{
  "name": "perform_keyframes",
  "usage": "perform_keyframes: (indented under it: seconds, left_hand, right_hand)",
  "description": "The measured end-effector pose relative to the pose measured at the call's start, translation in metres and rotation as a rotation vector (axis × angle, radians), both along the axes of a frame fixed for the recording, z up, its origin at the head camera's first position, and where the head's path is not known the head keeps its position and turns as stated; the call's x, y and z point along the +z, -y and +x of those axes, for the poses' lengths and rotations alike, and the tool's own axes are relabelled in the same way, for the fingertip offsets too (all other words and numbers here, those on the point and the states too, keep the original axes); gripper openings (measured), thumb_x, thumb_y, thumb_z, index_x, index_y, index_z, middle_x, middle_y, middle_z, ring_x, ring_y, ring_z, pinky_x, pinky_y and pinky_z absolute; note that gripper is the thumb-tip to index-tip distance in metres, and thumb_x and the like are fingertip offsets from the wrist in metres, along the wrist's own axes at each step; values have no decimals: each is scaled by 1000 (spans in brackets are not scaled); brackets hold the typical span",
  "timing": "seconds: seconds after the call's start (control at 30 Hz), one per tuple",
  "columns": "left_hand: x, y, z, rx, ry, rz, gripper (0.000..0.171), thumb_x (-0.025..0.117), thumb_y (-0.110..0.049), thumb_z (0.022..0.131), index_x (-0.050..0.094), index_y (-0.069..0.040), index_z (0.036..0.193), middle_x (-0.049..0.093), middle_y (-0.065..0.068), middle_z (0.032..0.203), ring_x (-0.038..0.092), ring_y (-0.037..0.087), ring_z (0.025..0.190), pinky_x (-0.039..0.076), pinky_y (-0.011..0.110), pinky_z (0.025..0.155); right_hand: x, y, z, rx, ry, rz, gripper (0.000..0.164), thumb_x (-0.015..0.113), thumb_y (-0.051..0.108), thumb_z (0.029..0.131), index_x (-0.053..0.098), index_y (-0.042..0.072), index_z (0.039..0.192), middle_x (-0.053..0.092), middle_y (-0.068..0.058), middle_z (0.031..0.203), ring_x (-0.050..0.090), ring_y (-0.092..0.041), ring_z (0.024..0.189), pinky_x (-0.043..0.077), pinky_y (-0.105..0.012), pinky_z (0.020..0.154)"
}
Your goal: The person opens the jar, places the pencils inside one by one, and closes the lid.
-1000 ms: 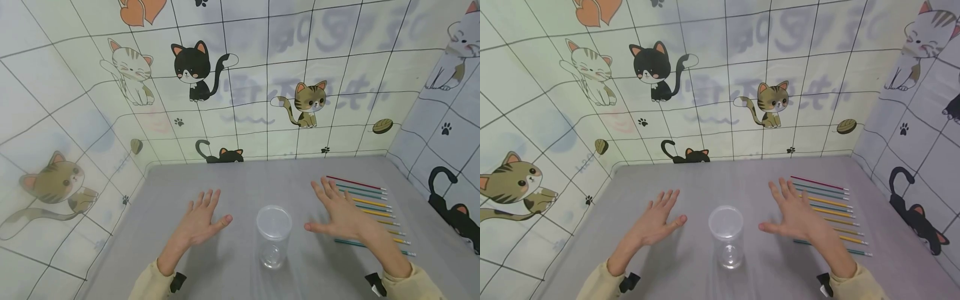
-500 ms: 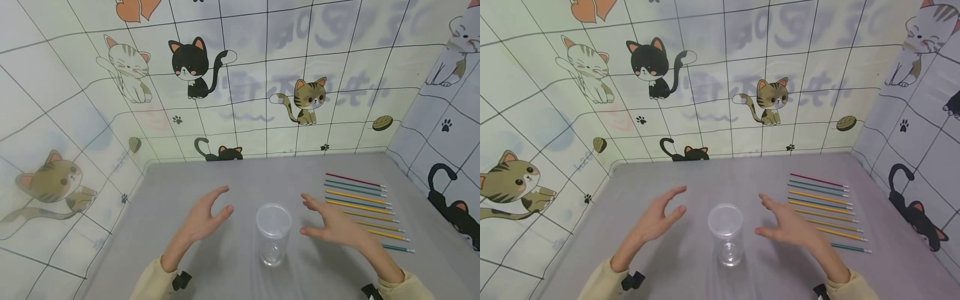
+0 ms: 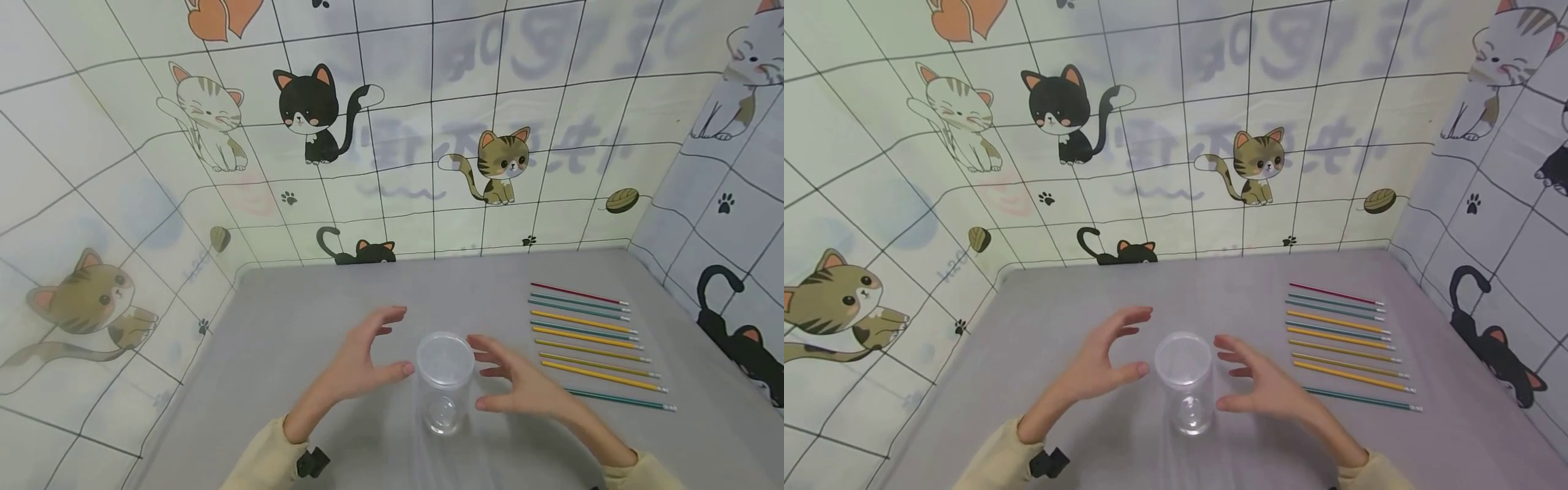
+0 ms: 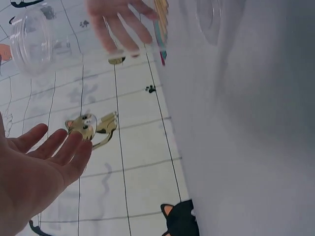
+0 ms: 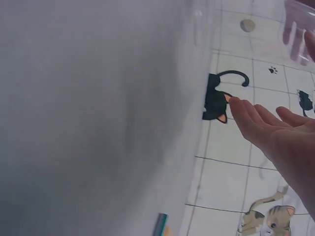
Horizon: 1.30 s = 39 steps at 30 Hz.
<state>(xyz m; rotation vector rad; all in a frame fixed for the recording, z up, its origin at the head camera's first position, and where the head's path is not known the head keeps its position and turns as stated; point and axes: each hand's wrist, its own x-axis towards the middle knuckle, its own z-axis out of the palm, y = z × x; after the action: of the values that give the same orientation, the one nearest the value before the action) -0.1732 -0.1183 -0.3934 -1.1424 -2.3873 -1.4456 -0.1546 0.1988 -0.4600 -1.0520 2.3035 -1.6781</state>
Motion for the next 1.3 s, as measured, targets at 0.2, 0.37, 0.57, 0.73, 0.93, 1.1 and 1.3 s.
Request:
perform_keyframes:
  seconds: [0.2, 0.37, 0.57, 0.73, 0.93, 1.1, 1.3]
  left_hand:
    - [-1, -16, 1, -100, 70, 39, 78, 86, -20, 75, 48, -4, 142, 52, 2, 143, 47, 24, 133, 42, 47, 106]
    - [0, -28, 2, -150, 82, 34, 83, 89, -20, 72, 48, -6, 142, 52, 0, 143, 46, 21, 133, 41, 49, 107]
    - [0, -39, 4, -159, 106, -4, 90, 94, -20, 65, 49, -11, 143, 54, -4, 140, 49, 16, 127, 41, 47, 106]
    - [0, -46, 5, -186, 135, 3, 89, 94, -18, 66, 49, -13, 142, 57, -4, 135, 55, 14, 118, 45, 40, 101]
    - [-2, -51, 6, -207, 143, 31, 82, 92, -14, 68, 51, -14, 139, 59, -5, 132, 57, 14, 115, 48, 38, 98]
    - [-4, -52, 6, -203, 140, 43, 82, 91, -13, 69, 50, -13, 139, 58, -3, 133, 57, 16, 115, 49, 38, 96]
    - [-12, -42, 9, -135, 197, 50, 87, 92, -15, 68, 48, -16, 143, 58, -6, 135, 54, 16, 120, 40, 46, 106]
  right_hand:
    - [-11, 12, 0, 48, 6, -46, 94, 85, 2, 77, 33, 11, 154, 45, -10, 148, 48, -21, 130, 48, -47, 100]
    - [-14, 19, 0, 68, 8, -56, 93, 86, 4, 76, 35, 13, 153, 47, -7, 146, 48, -19, 129, 48, -44, 100]
    - [-18, 24, -1, 115, 3, -52, 93, 86, 7, 76, 34, 11, 153, 48, -7, 144, 46, -19, 131, 46, -42, 102]
    - [-17, 27, 1, 100, 2, -38, 92, 88, 12, 75, 37, 13, 151, 49, -5, 144, 47, -18, 129, 46, -39, 102]
    - [-17, 31, 4, 82, 17, -8, 82, 88, 13, 75, 45, 8, 145, 54, -3, 139, 50, -16, 125, 45, -37, 102]
    - [-16, 32, 4, 72, 37, 28, 78, 88, 18, 77, 47, 3, 142, 56, -9, 137, 50, -18, 125, 43, -36, 104]
    - [-14, 31, 3, 69, 7, 36, 78, 88, 17, 76, 47, 2, 142, 58, -5, 135, 52, -16, 124, 45, -40, 102]
